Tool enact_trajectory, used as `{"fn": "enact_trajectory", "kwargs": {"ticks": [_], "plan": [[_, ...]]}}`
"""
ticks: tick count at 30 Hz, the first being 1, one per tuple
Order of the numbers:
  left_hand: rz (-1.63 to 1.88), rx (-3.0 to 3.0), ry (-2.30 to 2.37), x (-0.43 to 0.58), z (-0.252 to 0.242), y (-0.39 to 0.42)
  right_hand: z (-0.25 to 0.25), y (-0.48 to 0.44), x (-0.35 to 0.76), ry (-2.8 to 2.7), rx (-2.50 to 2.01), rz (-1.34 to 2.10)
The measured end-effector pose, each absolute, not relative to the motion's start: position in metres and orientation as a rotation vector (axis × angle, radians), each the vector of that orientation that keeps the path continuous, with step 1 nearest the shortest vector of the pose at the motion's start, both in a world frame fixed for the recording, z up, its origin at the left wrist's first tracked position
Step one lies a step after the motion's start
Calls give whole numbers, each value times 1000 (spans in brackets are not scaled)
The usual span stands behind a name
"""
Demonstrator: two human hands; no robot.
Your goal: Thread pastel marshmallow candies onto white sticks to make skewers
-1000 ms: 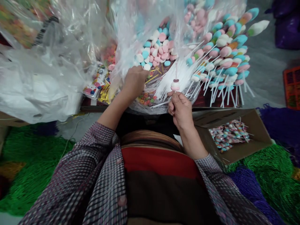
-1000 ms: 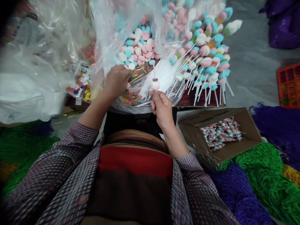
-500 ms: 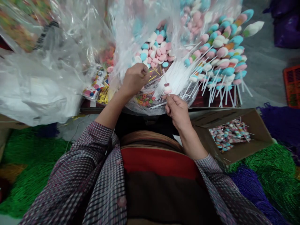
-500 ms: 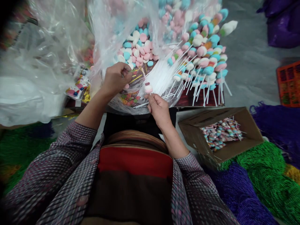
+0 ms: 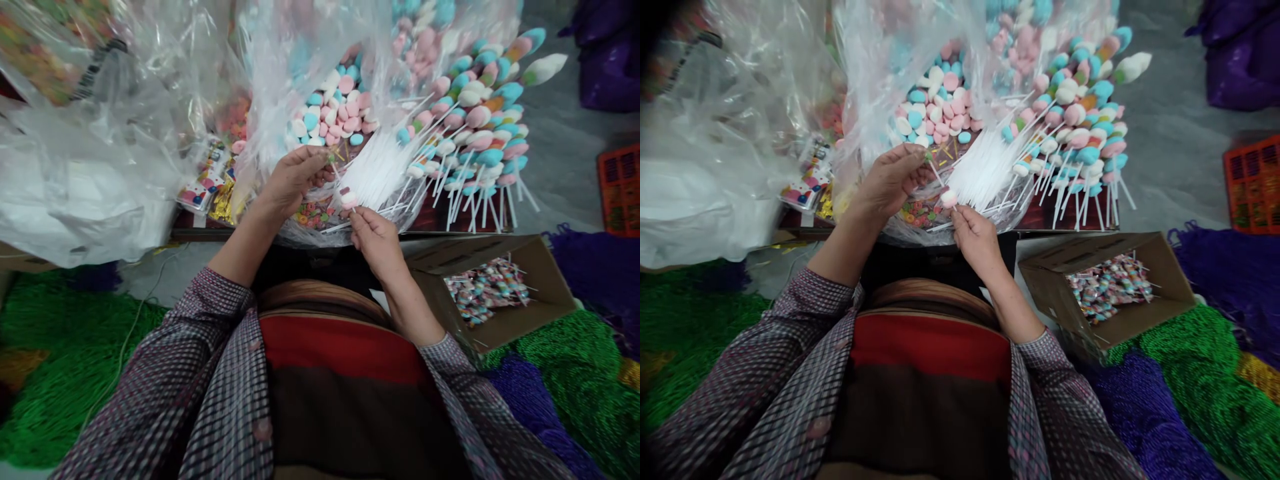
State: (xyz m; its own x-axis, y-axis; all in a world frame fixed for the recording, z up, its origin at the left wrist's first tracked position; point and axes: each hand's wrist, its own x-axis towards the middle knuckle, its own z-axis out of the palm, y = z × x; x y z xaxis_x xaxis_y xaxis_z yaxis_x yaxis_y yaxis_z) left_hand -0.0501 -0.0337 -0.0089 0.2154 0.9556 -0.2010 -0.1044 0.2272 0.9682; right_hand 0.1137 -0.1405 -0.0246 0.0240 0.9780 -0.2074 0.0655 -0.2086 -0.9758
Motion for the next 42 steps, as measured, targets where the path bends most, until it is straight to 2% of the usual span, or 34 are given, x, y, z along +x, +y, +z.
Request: {"fn": "enact_trajectory", "kwargs": {"ticks": [9, 12, 17, 20, 22, 24, 26, 28, 33, 38, 42], "plan": [[1009, 1755, 1306, -48, -26, -49, -28, -142, 112, -1082, -1413, 1337], [929, 1975, 1262, -42, -25, -65, -25, -142, 112, -1039, -1414, 1388], [842, 1992, 1022, -37, -23, -66, -20, -138, 116, -870, -1366, 1479], [877, 1983, 1197, -43, -22, -39, -20, -135, 118, -851, -1294, 1465], [757, 2075, 1471, -47, -20, -16, -20, -134, 117, -838, -1269, 1461], [474, 2207, 1719, -49, -21, 4, -22, -134, 115, -824, -1260, 1460], [268, 2307, 1814, -49, -24, 18, -24, -135, 115, -811, -1252, 1457], [205, 2357, 1798, -50, -28, 24, -26, -136, 114, -801, -1248, 1451], [446, 2326, 1692, -61, -38, 23, -30, -136, 115, -802, -1267, 1441], [729, 2042, 1666, -90, -26, 23, -32, -137, 115, -802, -1259, 1442], [693, 2048, 1610, -104, -17, 22, -32, -137, 114, -789, -1256, 1435]]}}
